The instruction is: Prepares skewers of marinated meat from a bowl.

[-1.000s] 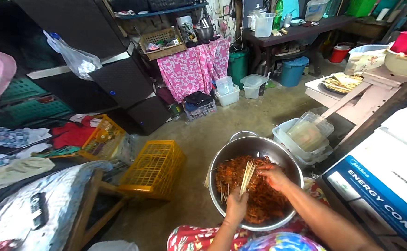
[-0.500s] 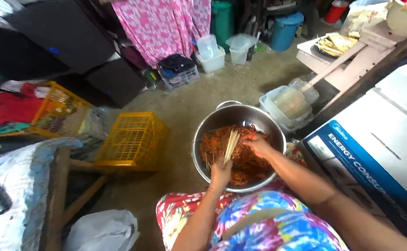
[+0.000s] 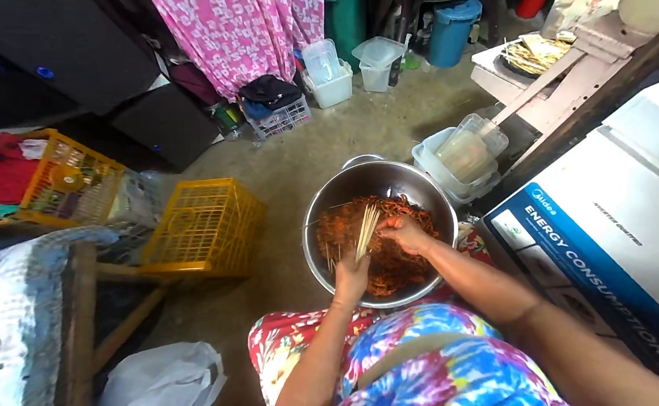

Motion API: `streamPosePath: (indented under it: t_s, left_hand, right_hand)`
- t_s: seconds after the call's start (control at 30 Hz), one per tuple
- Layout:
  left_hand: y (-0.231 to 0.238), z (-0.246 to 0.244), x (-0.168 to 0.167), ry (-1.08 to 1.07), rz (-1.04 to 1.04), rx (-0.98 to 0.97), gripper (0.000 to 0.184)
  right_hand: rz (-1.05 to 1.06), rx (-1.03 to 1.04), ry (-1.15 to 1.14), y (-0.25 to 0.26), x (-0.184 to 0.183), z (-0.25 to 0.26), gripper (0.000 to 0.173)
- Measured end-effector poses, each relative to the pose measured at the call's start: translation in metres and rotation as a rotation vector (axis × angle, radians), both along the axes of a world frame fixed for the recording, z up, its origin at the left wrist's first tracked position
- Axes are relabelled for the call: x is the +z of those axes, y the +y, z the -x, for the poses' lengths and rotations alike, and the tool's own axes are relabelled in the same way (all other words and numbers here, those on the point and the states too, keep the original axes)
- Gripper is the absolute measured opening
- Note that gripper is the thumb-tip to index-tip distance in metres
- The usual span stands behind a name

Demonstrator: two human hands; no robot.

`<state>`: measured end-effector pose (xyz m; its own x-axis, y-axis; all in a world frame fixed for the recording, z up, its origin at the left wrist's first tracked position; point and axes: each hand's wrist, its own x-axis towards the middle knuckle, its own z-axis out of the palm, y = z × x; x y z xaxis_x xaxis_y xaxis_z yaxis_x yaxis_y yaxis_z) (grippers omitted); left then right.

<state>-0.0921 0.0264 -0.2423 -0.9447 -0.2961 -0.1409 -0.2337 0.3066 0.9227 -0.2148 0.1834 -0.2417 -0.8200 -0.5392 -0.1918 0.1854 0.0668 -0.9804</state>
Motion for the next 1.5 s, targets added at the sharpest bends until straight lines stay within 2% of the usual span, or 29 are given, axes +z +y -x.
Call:
streamPosePath:
  t_s: [0.17, 0.23, 0.4, 0.47, 0.6, 0.7, 1.03, 1.33, 1.5]
  left_hand:
    - [-0.002, 0.001, -0.002, 0.033, 0.003, 0.014, 0.015]
    - [-0.002, 0.001, -0.003, 0.040, -0.015, 0.023, 0.015]
    - [-0.002, 0.001, -0.008, 0.096, -0.067, 0.141, 0.013]
    - [-0.003, 0.001, -0.010, 0.112, -0.094, 0.182, 0.013]
    - [-0.003, 0.001, -0.009, 0.080, -0.082, 0.106, 0.013]
    - [-0.002, 0.001, -0.006, 0.047, -0.055, 0.023, 0.012]
    - [-0.001, 0.001, -0.003, 0.029, -0.031, -0.023, 0.013]
    - [0.000, 0.000, -0.002, 0.046, -0.032, -0.012, 0.013]
    - [0.000, 0.000, -0.001, 0.040, -0.012, 0.001, 0.013]
  right_hand:
    - [0.078, -0.135, -0.049, 0.003, 0.001, 0.002, 0.027]
    - [0.067, -0.121, -0.098, 0.006, 0.000, 0.005, 0.029]
    - [-0.139, 0.121, -0.071, 0.014, 0.002, 0.006, 0.028]
    - [-0.176, 0.031, -0.107, 0.014, 0.003, 0.007, 0.028]
    - [0.157, -0.294, -0.350, 0.011, 0.006, 0.014, 0.018]
    - [0.231, -0.385, -0.387, 0.011, 0.004, 0.016, 0.016]
    - [0.185, -0.370, -0.315, 0.009, 0.003, 0.015, 0.017]
    - [0.195, -0.359, -0.368, 0.004, 0.002, 0.010, 0.013]
    - [0.110, -0.337, -0.312, 0.003, 0.004, 0.007, 0.012]
